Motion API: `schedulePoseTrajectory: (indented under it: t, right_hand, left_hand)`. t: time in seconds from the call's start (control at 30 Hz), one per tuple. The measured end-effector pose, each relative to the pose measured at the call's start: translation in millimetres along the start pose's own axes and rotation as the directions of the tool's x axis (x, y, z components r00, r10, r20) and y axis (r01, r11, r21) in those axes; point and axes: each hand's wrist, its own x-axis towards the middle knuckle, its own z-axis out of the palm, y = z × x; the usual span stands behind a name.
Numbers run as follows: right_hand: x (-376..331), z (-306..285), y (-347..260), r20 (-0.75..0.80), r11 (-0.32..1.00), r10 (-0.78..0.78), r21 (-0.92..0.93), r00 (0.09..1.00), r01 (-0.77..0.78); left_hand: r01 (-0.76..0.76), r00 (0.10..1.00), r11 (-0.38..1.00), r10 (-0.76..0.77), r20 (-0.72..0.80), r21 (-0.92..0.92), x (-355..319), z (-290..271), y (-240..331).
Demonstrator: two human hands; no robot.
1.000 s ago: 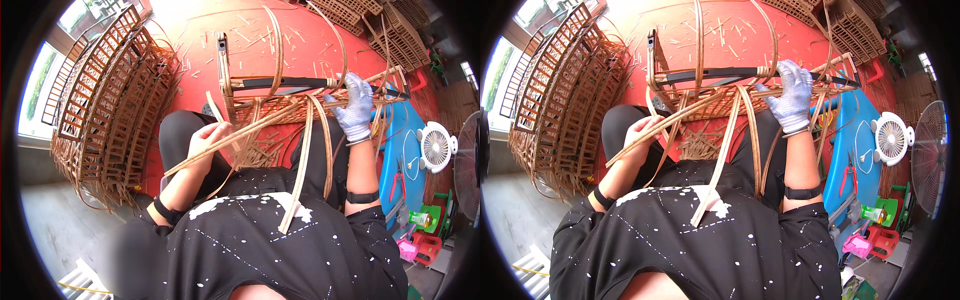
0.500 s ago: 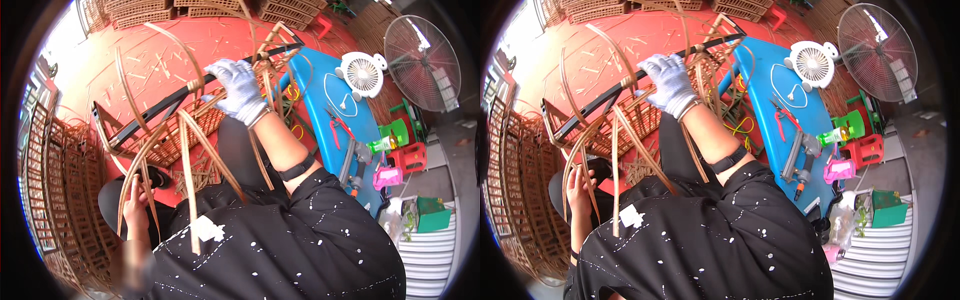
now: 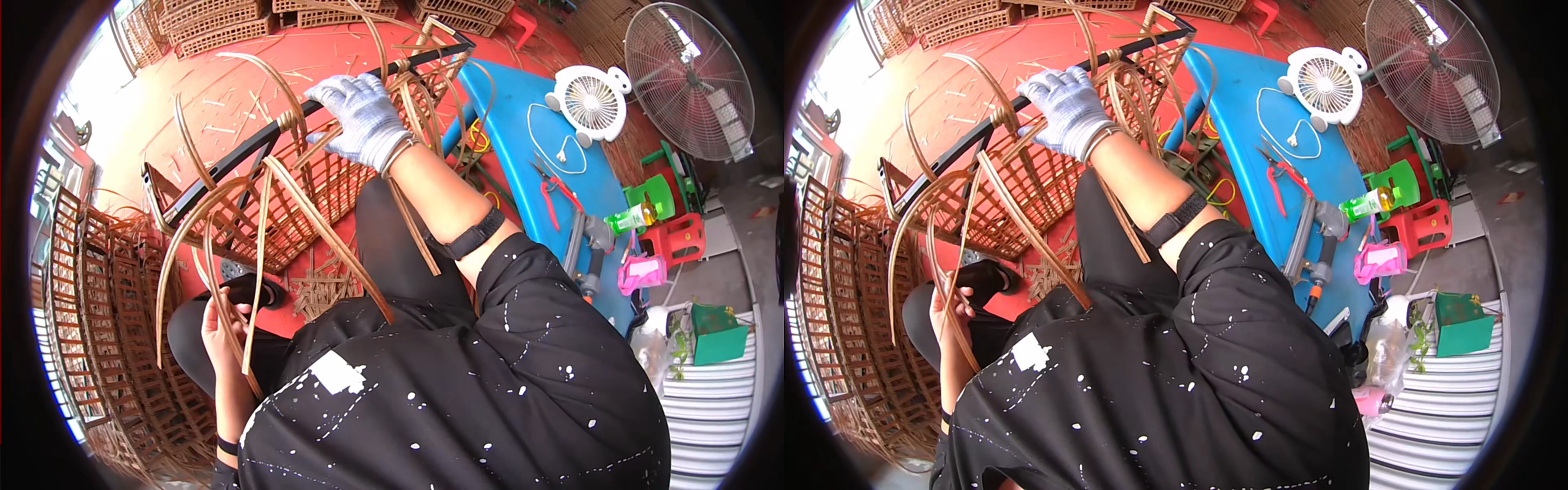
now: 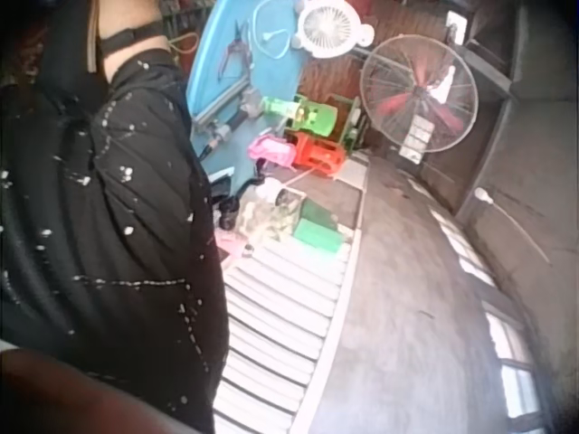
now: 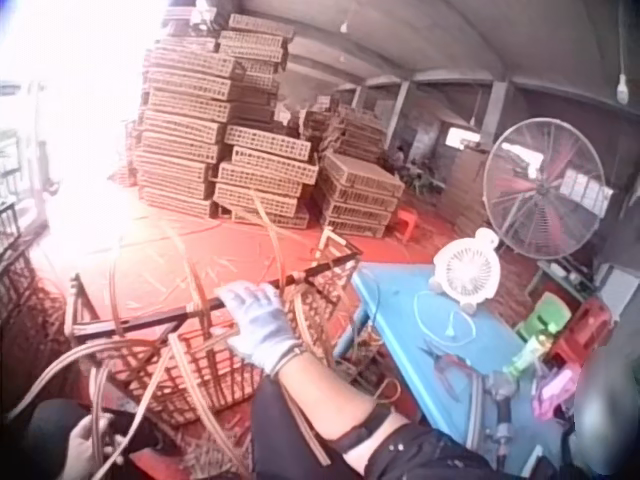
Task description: Weaving and stapling bamboo strips onto a frame to create a basket.
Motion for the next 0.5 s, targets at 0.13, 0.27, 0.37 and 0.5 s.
schedulePoseTrajectory:
  t: [0.13,0.27,0.37,0.5]
  right_hand:
    - [-3,0,0,0.005,1.000,0.000,0.010,1.000,0.000]
    - [-6,1,2,-0.013,1.000,0.012,-0.018,1.000,-0.013]
    - [-4,2,1,-0.013,1.000,0.015,-0.017,1.000,-0.015]
    - [-1,3,0,-0.021,1.000,0.020,-0.012,1.000,-0.020]
  left_hand:
    - [-0.031,1.000,0.999,0.031,0.001,0.024,-3,6,5]
    - [-0.007,1.000,0.999,0.008,-0.024,0.049,-2,9,7]
    - [0.026,0.999,0.999,-0.025,-0.034,0.047,2,4,2]
    - [0.025,0.998,0.996,-0.021,-0.052,0.090,4,1,0]
